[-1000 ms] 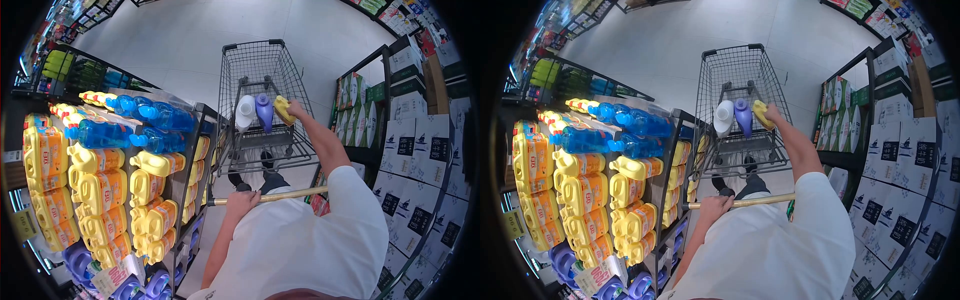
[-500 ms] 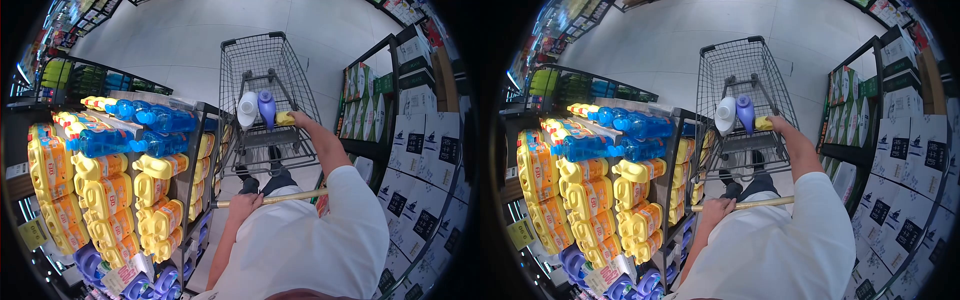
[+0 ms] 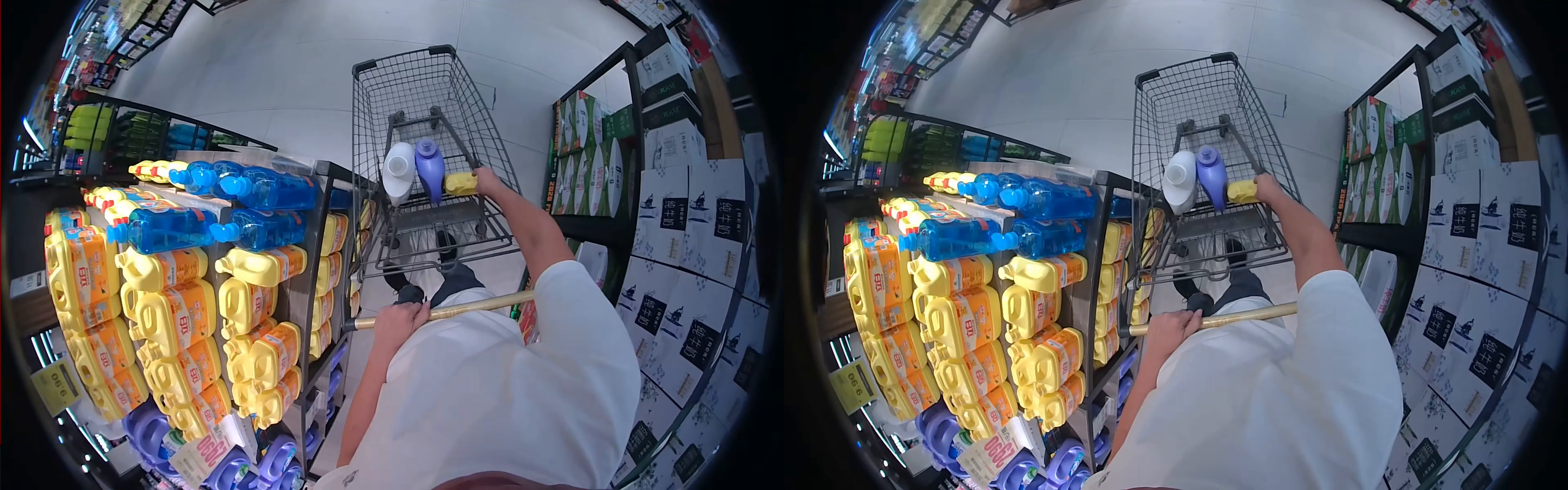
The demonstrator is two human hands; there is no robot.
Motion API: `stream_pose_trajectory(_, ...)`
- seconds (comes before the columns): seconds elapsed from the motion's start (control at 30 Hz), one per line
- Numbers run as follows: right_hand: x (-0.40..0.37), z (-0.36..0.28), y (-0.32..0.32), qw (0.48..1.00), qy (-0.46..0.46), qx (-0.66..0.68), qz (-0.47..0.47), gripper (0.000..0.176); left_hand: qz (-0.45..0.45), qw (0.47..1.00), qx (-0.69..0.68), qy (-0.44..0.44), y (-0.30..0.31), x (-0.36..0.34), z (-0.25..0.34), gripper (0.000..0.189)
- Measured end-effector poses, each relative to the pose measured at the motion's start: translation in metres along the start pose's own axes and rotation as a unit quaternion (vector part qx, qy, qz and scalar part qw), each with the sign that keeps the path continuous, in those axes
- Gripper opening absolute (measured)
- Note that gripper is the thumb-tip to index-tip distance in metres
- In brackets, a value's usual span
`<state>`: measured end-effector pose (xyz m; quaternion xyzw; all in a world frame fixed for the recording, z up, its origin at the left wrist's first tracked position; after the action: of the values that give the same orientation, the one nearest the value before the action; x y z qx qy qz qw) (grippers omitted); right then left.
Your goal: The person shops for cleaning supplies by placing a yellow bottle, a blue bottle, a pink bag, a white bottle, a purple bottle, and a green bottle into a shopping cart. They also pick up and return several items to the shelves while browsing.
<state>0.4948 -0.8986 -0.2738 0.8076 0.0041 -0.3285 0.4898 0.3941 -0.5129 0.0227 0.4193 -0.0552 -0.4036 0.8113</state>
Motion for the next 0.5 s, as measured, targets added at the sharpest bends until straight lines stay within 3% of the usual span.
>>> stream_pose_trajectory(0.07, -0.018, 0.0, 0.016, 1.0, -0.007, -0.019, 0.009, 0.048, -0.006, 1.0, 0.001, 0.007, -0.002, 0.002, -0.001, 0.044)
stream_pose_trajectory(0.17, -0.041, -0.012, 0.056, 0.997, 0.064, -0.006, 0.034, 0.042, -0.008, 1.0, 0.023, -0.002, 0.0, 0.01, -0.002, 0.045)
stream_pose_trajectory(0.23, -0.075, -0.026, 0.087, 0.985, 0.163, -0.002, 0.059, 0.034, 0.01, 0.999, -0.003, -0.031, 0.002, 0.018, 0.0, 0.047)
stream_pose_trajectory(0.3, -0.123, -0.039, 0.123, 0.977, 0.192, 0.062, 0.075, 0.033, 0.021, 0.999, 0.015, -0.043, 0.002, 0.026, -0.001, 0.049)
stream_pose_trajectory(0.4, -0.206, -0.057, 0.17, 0.968, 0.178, 0.126, 0.122, 0.03, 0.036, 0.996, 0.029, -0.078, 0.0, 0.046, 0.001, 0.051)
stream_pose_trajectory(0.43, -0.221, -0.054, 0.169, 0.956, 0.204, 0.13, 0.167, 0.029, 0.03, 0.995, 0.039, -0.09, -0.003, 0.053, -0.002, 0.043)
stream_pose_trajectory(0.5, -0.243, -0.045, 0.161, 0.944, 0.202, 0.174, 0.193, 0.029, 0.043, 0.995, 0.03, -0.084, -0.003, 0.068, 0.005, 0.047)
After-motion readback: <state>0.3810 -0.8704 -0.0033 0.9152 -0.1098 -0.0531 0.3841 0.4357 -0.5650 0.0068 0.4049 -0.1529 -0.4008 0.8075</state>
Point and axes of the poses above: each hand's wrist, its own x-axis towards the middle knuckle, its own y-axis out of the back of the hand, z = x × y, the point moved 2 cm from there along x, towards the middle knuckle, and after that the axes turned 9 degrees about -x, right-handed, at the moved point
